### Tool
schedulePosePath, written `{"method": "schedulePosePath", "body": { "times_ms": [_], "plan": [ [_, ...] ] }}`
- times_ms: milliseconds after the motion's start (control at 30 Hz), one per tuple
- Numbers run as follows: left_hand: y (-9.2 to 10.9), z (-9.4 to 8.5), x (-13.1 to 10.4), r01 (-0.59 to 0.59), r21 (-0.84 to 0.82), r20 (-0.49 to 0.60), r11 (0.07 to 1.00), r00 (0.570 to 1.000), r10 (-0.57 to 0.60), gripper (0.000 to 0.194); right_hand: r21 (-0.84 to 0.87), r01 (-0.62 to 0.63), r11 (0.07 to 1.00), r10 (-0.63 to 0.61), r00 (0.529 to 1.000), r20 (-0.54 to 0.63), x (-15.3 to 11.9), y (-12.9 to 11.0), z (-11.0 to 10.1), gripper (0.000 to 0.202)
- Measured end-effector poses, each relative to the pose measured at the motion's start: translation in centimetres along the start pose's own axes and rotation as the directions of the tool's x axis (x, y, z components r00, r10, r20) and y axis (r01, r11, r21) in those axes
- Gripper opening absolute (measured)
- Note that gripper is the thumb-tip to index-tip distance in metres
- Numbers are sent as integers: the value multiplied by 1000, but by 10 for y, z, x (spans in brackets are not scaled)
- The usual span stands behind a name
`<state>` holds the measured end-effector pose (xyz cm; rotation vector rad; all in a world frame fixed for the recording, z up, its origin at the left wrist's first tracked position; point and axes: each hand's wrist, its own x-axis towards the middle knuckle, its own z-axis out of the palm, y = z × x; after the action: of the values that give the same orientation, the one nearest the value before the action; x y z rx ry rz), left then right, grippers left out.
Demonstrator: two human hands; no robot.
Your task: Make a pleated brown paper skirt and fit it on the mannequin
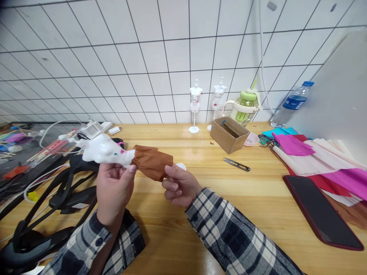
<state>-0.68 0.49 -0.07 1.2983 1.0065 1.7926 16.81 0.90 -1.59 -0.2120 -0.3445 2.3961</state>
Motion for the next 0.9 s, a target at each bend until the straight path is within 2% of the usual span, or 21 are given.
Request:
{"method": "schedulePosePath", "body": {
  "times_ms": [167, 333, 500, 600, 667, 800, 900],
  "plan": [
    [-10, -1, -2, 14, -35, 43, 999, 999, -12, 50, -1, -74, 997, 74, 991, 107, 0, 0, -4, 29],
    [-13, 1, -3, 42, -72, 116, 997, 993, -33, 49, 19, -90, 996, 87, 987, 134, 0, -1, -8, 36],
    [-12, 0, -1, 11, -72, 52, 997, 999, -7, 49, 29, -98, 995, 96, 992, 83, 1, -4, -7, 29],
    [-12, 0, -1, -1, -55, 39, 998, 999, 3, 50, 63, -92, 994, 89, 995, 37, 3, -5, -6, 39],
    [-14, 0, -2, -4, -28, 54, 1000, 998, 6, 50, 64, -99, 993, 96, 994, 45, 3, -6, -5, 45],
    [-15, 1, -4, 5, -19, 73, 1000, 997, -4, 49, -3, -122, 993, 122, 991, 47, 2, -5, -5, 45],
    [-13, -2, 1, 16, -80, 29, 997, 999, -14, 47, -80, -111, 991, 111, 994, 4, 1, -8, -7, 40]
  ]
}}
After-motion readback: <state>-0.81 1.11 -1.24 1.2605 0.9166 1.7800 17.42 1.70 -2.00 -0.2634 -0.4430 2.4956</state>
